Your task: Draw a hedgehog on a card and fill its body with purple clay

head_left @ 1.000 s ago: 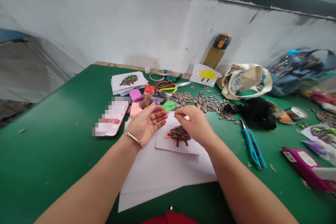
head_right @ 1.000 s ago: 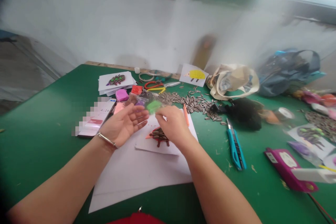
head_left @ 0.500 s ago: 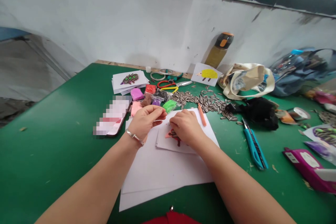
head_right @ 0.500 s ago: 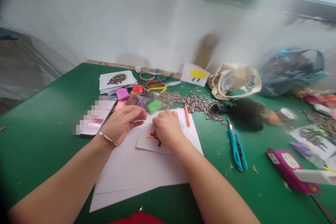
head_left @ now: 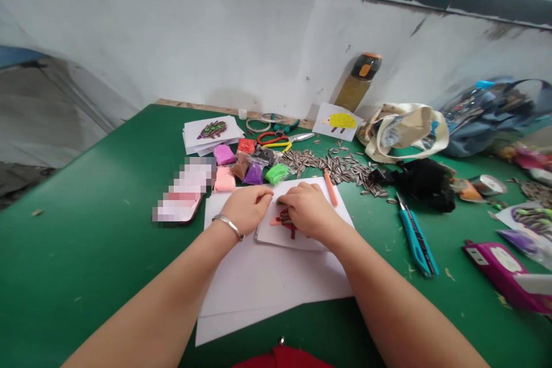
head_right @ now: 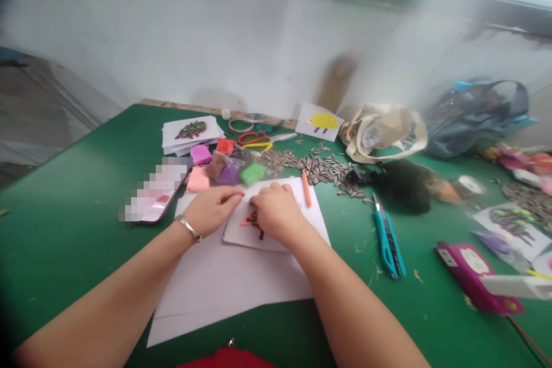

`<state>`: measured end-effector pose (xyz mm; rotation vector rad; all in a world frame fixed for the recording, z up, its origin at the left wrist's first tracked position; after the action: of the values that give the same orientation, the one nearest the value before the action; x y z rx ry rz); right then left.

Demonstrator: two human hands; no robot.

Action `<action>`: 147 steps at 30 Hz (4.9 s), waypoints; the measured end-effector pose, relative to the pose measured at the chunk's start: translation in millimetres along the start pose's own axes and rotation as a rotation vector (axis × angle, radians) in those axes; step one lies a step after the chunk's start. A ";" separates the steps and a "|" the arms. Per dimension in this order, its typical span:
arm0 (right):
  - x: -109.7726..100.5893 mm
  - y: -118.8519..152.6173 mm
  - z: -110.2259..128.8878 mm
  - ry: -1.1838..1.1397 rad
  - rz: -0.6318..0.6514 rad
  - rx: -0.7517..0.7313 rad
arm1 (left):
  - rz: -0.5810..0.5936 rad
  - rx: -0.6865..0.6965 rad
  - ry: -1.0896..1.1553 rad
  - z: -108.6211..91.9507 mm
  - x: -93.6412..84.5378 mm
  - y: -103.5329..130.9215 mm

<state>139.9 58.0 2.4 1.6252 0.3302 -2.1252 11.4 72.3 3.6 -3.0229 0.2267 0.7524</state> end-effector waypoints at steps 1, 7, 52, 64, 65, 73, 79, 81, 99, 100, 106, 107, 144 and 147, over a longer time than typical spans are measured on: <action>-0.4 -0.3 -0.9 -0.004 0.009 0.007 | 0.016 0.012 -0.022 1.0 1.7 -0.2; -5.0 1.8 -6.9 0.018 0.013 0.037 | 0.103 0.130 -0.148 -4.2 10.2 1.4; 4.0 3.3 -6.3 0.009 0.076 0.028 | 0.346 0.490 -1.057 -10.0 41.4 18.3; 6.8 1.3 -7.6 -0.052 0.070 0.010 | 0.378 0.503 -1.074 -7.1 45.1 17.0; 6.9 1.2 -7.6 -0.050 0.073 0.011 | 0.377 0.501 -1.075 -6.9 45.0 17.1; 0.4 4.2 -9.6 -0.072 0.034 0.018 | 0.348 0.479 -1.059 -8.0 43.3 17.0; -2.1 6.1 -4.2 -0.023 0.068 0.009 | 0.343 0.473 -1.040 -7.9 43.7 19.1; -1.3 5.9 -3.0 -0.018 0.089 0.002 | 0.341 0.477 -1.028 -8.5 43.6 19.7; -10.2 8.5 -4.7 -0.009 0.060 0.014 | 0.373 0.458 -1.042 -13.2 41.3 20.9; -8.6 8.7 -4.4 -0.007 0.074 0.008 | 0.374 0.457 -1.041 -13.6 41.1 21.3; -0.6 8.0 -3.4 0.013 0.115 -0.001 | 0.382 0.487 -1.065 -14.8 43.7 24.6; -0.7 7.7 -3.5 0.014 0.114 -0.002 | 0.378 0.490 -1.064 -14.8 43.9 24.9; 1.2 5.3 -8.2 -0.075 0.085 0.014 | 0.388 0.457 -1.014 -6.6 40.9 21.8; -0.9 5.3 -8.9 -0.067 0.091 0.027 | 0.388 0.451 -1.023 -8.5 41.2 22.9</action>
<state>150.3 57.5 1.2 1.5499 0.2035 -2.1186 48.0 43.5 -7.8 -1.8739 0.7924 1.8207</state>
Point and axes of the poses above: each hand's wrist, its own y-axis away from the middle knuckle, its own x-axis out of the palm, z = x × y, the point moved 7 cm from there along -y, towards the middle knuckle, and after that the axes turned 6 degrees about -y, right-handed, at the moved point
